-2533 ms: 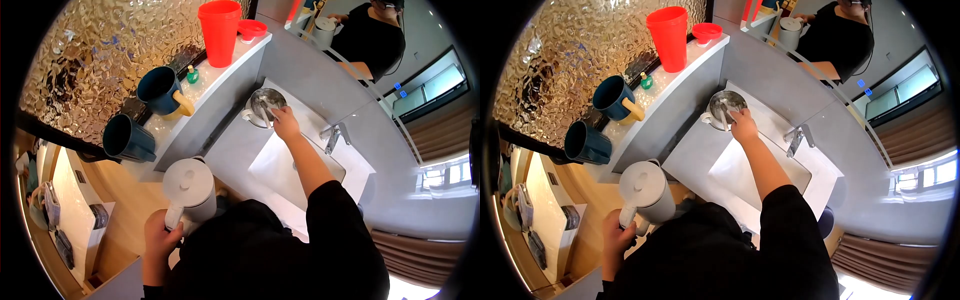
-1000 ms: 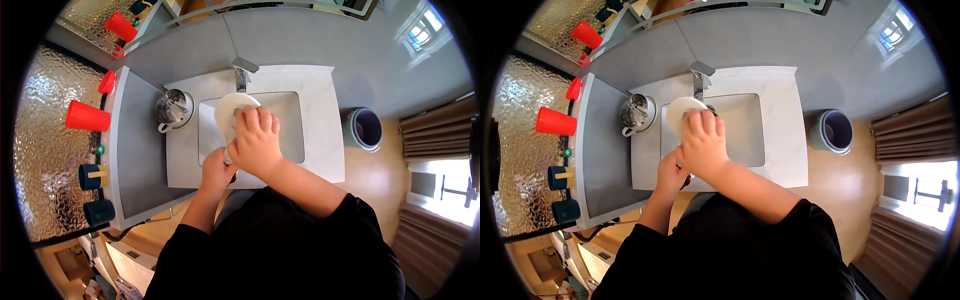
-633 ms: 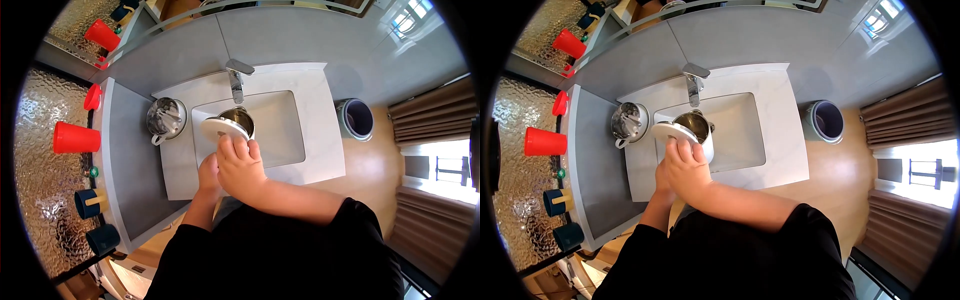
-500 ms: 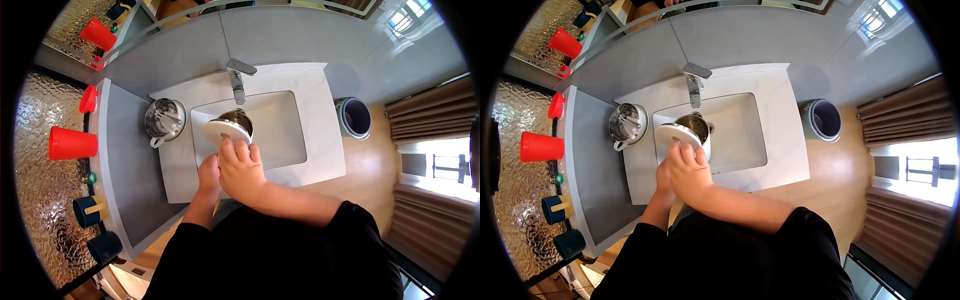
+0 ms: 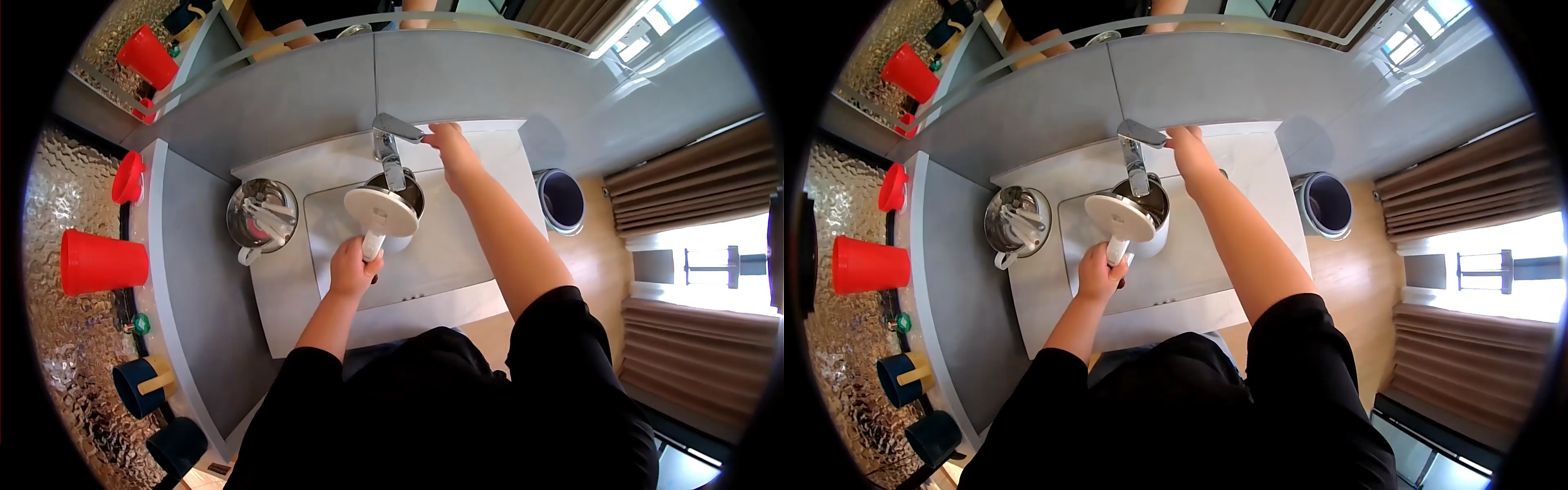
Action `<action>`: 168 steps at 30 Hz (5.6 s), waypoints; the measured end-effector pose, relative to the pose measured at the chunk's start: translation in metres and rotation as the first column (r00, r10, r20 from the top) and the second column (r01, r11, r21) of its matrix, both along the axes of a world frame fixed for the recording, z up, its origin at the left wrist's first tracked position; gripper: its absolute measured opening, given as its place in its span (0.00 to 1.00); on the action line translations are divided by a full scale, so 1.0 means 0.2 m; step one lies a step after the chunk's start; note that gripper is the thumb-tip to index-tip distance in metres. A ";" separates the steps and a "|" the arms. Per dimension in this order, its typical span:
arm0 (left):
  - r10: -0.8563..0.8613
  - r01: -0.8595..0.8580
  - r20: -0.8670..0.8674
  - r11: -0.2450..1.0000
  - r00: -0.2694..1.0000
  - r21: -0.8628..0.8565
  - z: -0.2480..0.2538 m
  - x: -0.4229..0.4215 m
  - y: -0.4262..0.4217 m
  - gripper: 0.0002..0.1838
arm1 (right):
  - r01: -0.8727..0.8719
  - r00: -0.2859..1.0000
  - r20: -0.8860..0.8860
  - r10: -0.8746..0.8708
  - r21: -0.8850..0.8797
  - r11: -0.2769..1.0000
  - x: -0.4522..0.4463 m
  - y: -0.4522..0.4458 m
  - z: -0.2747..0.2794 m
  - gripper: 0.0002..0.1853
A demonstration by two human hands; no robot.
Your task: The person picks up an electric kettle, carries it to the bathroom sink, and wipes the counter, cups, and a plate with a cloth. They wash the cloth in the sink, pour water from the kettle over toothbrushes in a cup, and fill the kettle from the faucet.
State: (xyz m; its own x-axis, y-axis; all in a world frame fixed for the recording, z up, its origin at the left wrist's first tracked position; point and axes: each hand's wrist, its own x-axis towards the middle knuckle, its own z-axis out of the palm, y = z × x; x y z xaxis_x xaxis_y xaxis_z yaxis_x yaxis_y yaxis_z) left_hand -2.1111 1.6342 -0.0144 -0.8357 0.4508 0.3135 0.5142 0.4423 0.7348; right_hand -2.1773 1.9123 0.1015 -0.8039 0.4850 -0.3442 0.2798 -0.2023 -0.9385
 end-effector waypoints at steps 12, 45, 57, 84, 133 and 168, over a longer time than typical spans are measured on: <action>-0.125 0.070 0.431 0.988 0.894 0.141 0.04 -0.03 0.00 0.11 | 0.125 0.973 -0.142 -0.183 -0.344 0.931 0.55 0.09 -0.26 0.14; -0.037 -0.466 0.873 0.835 0.486 0.294 0.06 -0.10 0.13 0.12 | 0.156 0.386 0.905 0.177 -0.253 0.955 4.00 -0.06 -1.06 0.11; -0.050 -0.439 0.869 0.848 0.492 0.298 0.07 -0.08 0.11 0.11 | 0.167 0.521 0.853 0.021 -0.126 0.978 3.23 0.05 -0.85 0.13; -0.077 -0.440 0.864 0.836 0.497 0.328 -0.03 -0.08 0.05 0.10 | 0.135 0.524 0.849 0.065 -0.159 0.978 3.27 0.05 -0.92 0.14; -0.105 -0.400 0.839 0.843 0.533 0.360 -0.10 -0.09 0.08 0.13 | -0.128 0.845 0.503 0.181 -0.138 0.982 2.09 0.31 -0.32 0.15; -0.256 -0.238 0.788 0.861 0.560 0.449 -0.11 -0.21 0.05 0.14 | -0.349 0.873 0.145 0.466 0.852 0.389 0.04 0.07 0.04 0.30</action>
